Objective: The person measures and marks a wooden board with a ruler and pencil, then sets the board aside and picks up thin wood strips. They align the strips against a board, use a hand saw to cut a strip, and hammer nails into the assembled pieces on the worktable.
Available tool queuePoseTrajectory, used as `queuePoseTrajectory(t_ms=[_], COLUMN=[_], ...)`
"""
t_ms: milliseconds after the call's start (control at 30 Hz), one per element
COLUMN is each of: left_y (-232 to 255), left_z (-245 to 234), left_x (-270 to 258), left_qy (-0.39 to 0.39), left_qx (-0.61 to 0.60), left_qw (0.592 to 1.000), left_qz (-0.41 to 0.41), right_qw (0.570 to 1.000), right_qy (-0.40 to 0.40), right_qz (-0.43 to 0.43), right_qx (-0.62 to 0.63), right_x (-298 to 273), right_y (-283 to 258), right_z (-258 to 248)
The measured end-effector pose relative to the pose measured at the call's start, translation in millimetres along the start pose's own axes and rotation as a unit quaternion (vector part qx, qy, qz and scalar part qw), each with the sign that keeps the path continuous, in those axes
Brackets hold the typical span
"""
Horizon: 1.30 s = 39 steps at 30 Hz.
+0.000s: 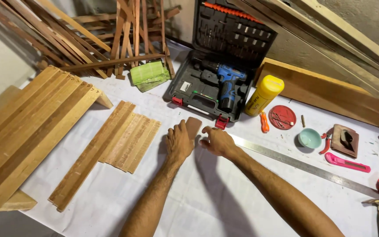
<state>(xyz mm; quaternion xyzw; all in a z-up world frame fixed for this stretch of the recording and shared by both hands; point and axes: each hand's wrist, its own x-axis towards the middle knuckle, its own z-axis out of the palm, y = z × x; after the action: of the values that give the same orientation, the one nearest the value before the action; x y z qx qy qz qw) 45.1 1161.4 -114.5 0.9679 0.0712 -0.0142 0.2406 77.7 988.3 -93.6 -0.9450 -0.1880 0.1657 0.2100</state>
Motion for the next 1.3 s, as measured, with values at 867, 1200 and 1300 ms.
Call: queuePoseTrajectory(t_ms=[867,1200,1300], left_y=[-4.0,8.3,45.6], left_z=[31.8,36.5,18.6], left_x=[-0.5,-17.3,-28.2], left_qy=[0.04,-0.152,-0.189], left_qx=[-0.041,-0.474,-0.484], left_qw=[0.996,0.867,0.854], left_qz=[-0.069,-0.036,-0.037], right_qw=[0.995,0.913,0.856], right_qy=[-0.014,-0.043,0.008], right_qz=[-0.043,0.113,0.122], right_qx=[0.089,0.391,0.503], right_x=[-57.2,-62.3,-49.0], right_y=[74.1,5.6,39.0], right_z=[5.8,-24.5,-8.4])
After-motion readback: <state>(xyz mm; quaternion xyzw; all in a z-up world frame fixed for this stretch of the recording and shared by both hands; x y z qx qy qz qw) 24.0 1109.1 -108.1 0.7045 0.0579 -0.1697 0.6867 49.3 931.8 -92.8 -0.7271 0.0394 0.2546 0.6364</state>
